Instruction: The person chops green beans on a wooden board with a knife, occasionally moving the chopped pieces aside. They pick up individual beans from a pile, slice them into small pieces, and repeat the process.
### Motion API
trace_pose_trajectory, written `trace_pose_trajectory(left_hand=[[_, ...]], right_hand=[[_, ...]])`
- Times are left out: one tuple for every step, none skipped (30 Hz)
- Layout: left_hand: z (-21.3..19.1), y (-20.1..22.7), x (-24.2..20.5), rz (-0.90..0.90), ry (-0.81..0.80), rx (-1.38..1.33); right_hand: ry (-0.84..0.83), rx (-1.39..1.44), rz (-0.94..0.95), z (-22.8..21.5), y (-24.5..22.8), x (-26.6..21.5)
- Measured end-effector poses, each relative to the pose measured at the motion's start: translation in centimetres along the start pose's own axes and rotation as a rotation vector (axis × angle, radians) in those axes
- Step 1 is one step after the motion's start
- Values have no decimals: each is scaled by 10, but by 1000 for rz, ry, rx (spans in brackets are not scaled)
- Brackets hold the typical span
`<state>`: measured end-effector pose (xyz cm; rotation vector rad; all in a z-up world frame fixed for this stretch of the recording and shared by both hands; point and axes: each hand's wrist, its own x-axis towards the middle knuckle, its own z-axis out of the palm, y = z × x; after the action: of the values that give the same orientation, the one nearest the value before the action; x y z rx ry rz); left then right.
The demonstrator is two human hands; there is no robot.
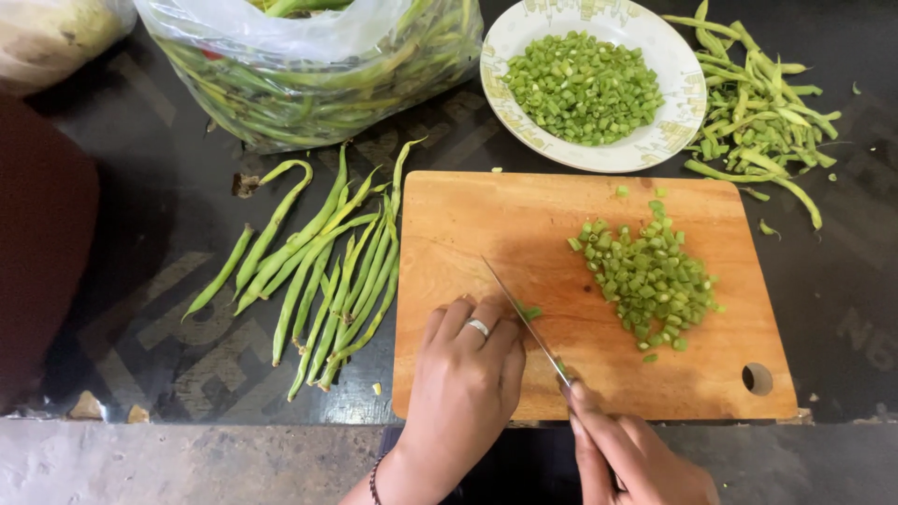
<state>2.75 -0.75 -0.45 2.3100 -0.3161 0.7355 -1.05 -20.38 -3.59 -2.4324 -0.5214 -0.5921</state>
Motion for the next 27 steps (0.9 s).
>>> trace_pose_trajectory(left_hand=[[-1,-1,0,1,2,0],[-1,-1,0,13,2,7],[-2,-1,0,25,0,12],[-1,-2,0,25,2,12],[-1,-2,-1,15,-9,-2],[0,-2,-1,4,-20,-15],[-1,-2,-1,6,-20,-18],[-1,-2,0,-13,-33,-20],[-1,-1,0,-32,-48,-25],[-1,0,-1,-29,-50,-31],[0,1,0,-45,-25,-22],[-1,1,0,-62,0,-14],[-1,3,0,-61,-1,-12],[-1,4,0,-69,35,-19],[-1,6,0,-80,72,-28],[0,6,-2,-83,72,-26],[2,6,-3,-100,75,-21],[3,6,-3,-117,77,-15],[3,6,-3,-118,77,-13],[2,7,-3,-110,87,-22],[1,7,-3,-101,101,-28],[1,6,-3,-102,103,-24],[1,5,-3,-117,101,-45],[2,5,-4,-132,100,-65],[2,4,-6,-135,100,-67],[3,3,-7,-173,90,-106],[4,2,-8,-206,83,-143]], right_hand=[[2,0,-2,0,-5,7],[-32,-7,55,0,-10,13],[-66,-15,112,0,-15,19],[-65,-16,111,-1,-20,25],[-69,-7,95,-2,-26,30],[-74,3,79,-2,-31,35],[-72,0,80,-1,-33,41],[-37,-33,24,1,-35,46],[-3,-68,-29,1,-36,50],[-2,-74,-25,1,-37,51],[-28,-81,-9,2,-37,53],[-55,-88,8,2,-38,55],[-54,-86,8,0,-38,53],[-35,-76,-14,-3,-37,51],[-18,-66,-36,-6,-36,49],[-20,-64,-37,-9,-33,41],[-33,-81,-49,-13,-28,34],[-46,-97,-60,-17,-24,27],[-47,-94,-60,11,31,-7],[-200,-21,-147,23,88,-51],[-353,52,-237,16,145,-98],[-353,55,-241,19,155,-112],[-205,-70,-287,19,165,-126],[-55,-193,-330,18,176,-141],[-59,-194,-331,14,184,-144],[-65,-211,-286,9,192,-148],[-67,-227,-243,6,201,-149]])
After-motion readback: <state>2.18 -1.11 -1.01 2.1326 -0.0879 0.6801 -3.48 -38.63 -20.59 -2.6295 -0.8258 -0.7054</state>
